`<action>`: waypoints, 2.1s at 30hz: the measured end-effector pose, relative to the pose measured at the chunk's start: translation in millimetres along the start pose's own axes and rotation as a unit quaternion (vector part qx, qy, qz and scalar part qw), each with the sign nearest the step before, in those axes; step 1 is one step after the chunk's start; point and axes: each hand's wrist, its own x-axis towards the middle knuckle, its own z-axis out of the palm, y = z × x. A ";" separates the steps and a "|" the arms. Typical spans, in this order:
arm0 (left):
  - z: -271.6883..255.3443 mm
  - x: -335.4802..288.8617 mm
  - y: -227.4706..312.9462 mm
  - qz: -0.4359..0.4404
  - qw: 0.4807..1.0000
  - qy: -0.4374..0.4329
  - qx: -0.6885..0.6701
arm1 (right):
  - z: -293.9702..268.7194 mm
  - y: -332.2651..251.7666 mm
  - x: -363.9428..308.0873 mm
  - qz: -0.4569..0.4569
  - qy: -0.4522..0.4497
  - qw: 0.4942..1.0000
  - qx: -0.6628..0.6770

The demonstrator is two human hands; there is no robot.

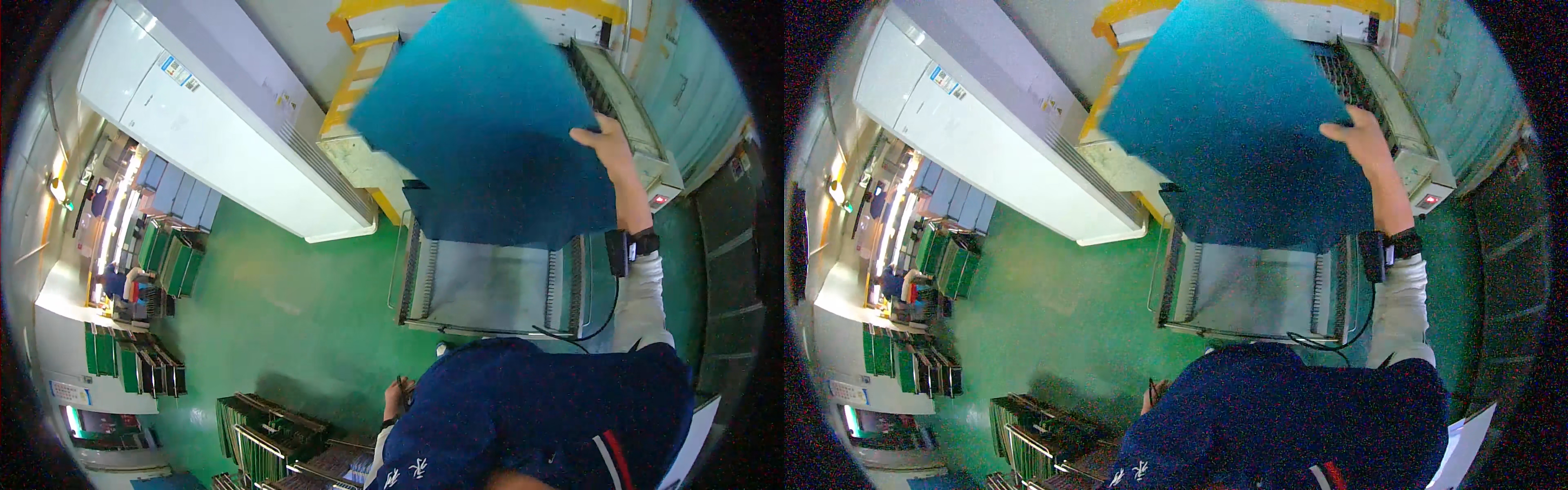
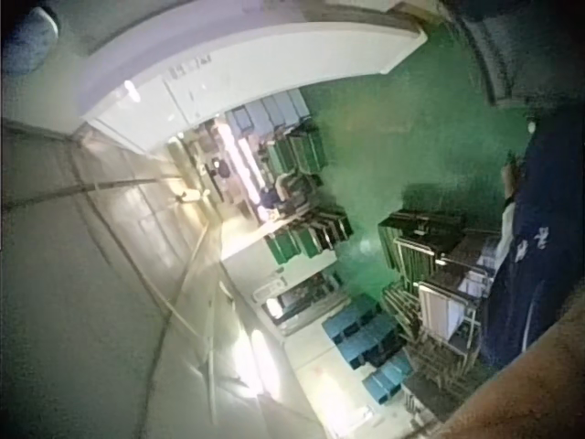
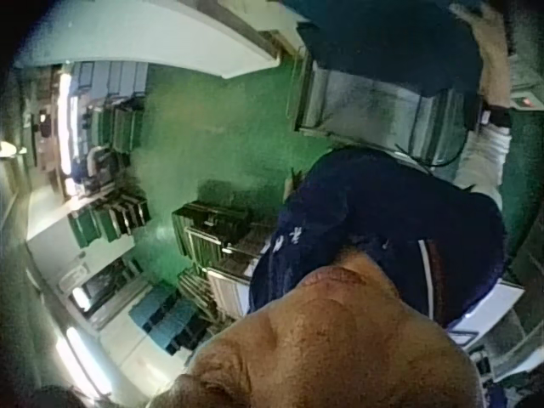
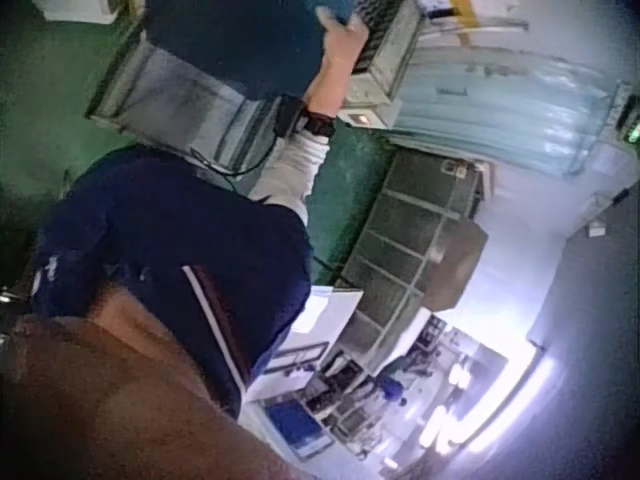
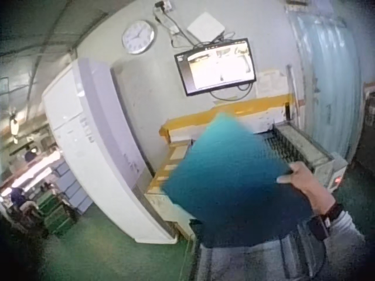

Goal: Removing processed blue panels from a machine and organizing them into metal drying/storage racks.

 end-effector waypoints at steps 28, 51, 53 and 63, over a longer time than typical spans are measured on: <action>-28.2 19.6 -43.0 -0.023 0.996 0.088 -0.014 | 100.9 158.2 95.1 0.247 0.040 0.803 0.541; -7.7 4.6 -27.4 -0.009 0.994 0.075 0.082 | 110.0 115.5 58.8 0.230 -0.171 0.955 0.077; -1.2 -2.8 -18.2 0.074 0.990 0.022 0.115 | 112.0 109.1 35.1 0.200 -0.170 0.965 -0.026; -1.5 -22.5 -0.2 0.058 0.997 0.008 0.045 | 152.5 133.6 -38.0 -0.151 -0.127 0.913 -0.358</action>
